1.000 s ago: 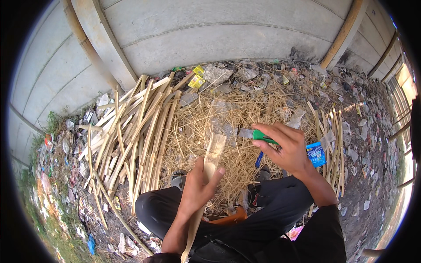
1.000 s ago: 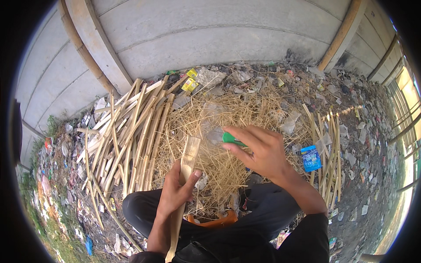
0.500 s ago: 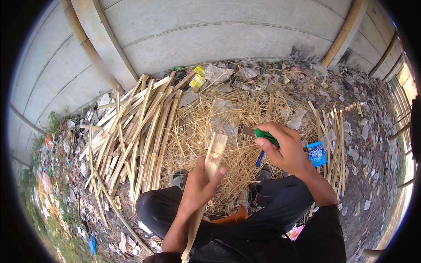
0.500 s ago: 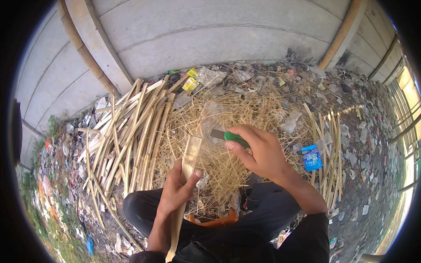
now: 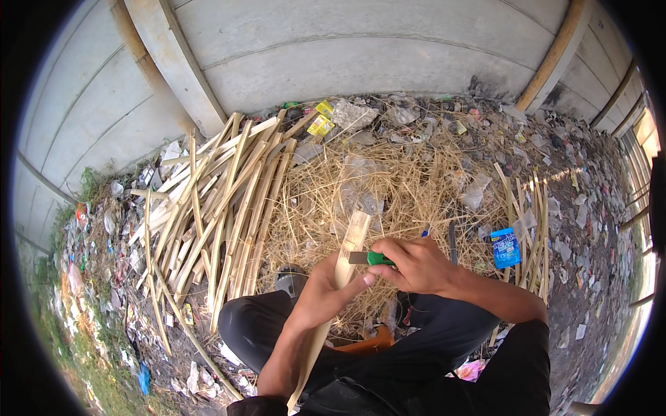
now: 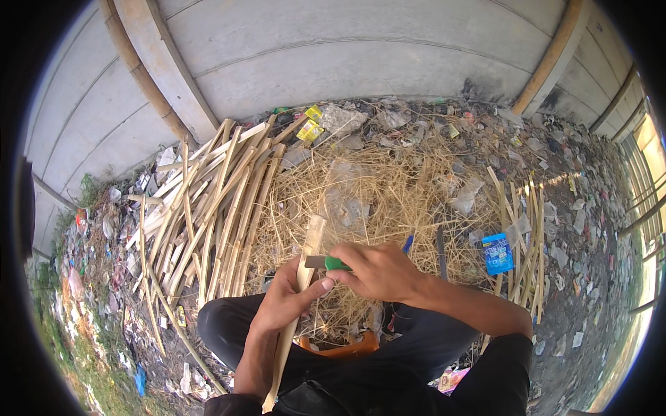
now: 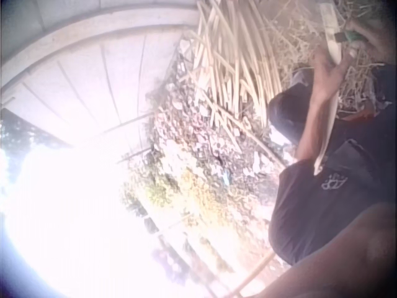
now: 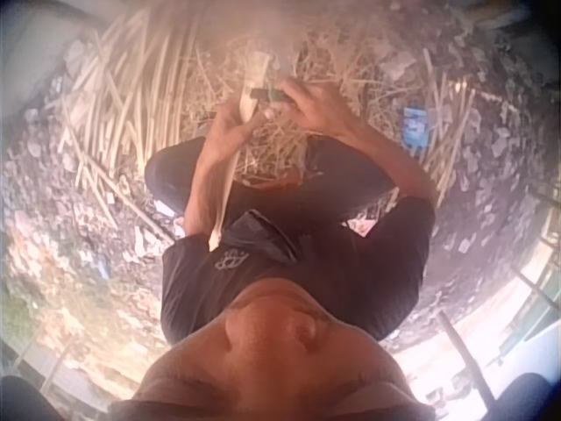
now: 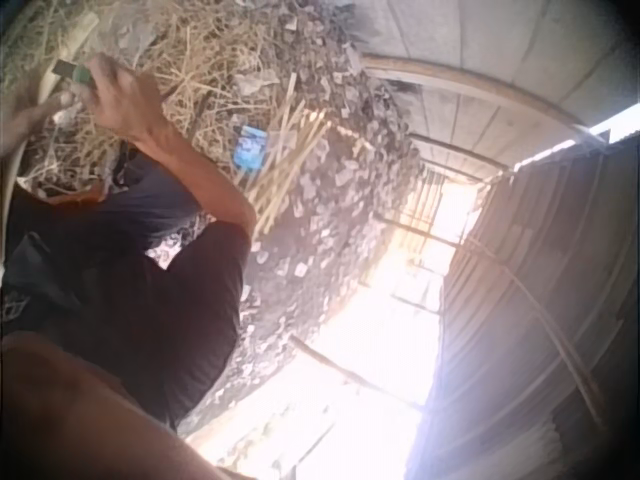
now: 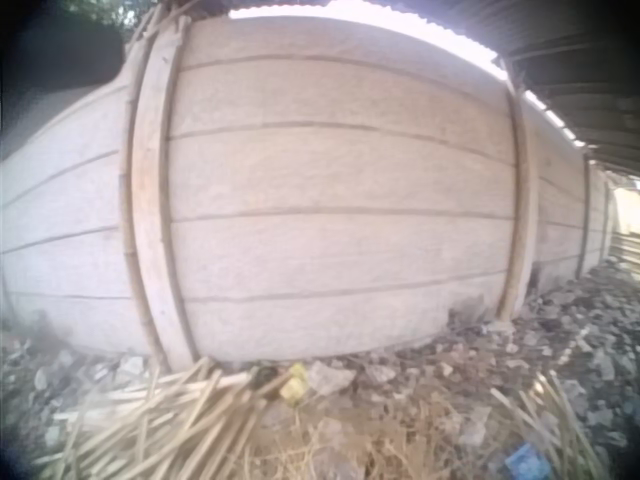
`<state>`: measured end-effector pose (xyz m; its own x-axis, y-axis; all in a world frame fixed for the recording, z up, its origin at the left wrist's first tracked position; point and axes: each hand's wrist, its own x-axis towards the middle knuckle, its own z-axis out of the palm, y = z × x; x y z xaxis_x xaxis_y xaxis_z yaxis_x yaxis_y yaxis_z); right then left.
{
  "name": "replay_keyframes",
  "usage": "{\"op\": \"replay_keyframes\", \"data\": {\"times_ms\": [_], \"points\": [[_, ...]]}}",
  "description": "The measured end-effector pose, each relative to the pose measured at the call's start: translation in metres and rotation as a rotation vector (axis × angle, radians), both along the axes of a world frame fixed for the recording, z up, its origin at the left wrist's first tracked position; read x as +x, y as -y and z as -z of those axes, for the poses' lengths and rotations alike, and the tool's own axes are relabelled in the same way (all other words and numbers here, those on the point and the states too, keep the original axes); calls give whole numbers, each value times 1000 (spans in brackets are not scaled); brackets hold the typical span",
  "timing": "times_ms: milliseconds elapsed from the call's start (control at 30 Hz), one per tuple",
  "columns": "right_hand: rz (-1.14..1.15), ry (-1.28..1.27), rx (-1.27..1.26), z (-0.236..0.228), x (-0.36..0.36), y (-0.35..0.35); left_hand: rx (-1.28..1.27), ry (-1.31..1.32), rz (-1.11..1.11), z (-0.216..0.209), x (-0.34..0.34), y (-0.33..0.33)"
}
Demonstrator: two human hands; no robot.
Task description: The person sits on the ground and uses a utility knife to shave thin strips from a long piece of wood. They hold the wood with their left hand and scrape the blade along its length with their right hand, creating wood shavings.
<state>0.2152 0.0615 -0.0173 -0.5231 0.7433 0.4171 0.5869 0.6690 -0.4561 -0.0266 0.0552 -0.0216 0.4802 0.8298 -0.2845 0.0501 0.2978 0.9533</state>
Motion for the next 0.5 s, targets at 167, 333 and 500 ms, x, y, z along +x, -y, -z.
{"op": "replay_keyframes", "data": {"times_ms": [167,333,500], "points": [[-17,11,32,-3,-4,2,74,68,10,-2,3,1],[-11,20,33,-2,-5,3,120,89,2,2,5,1],[20,28,37,-7,-7,4,195,31,-41,18,8,6]]}}
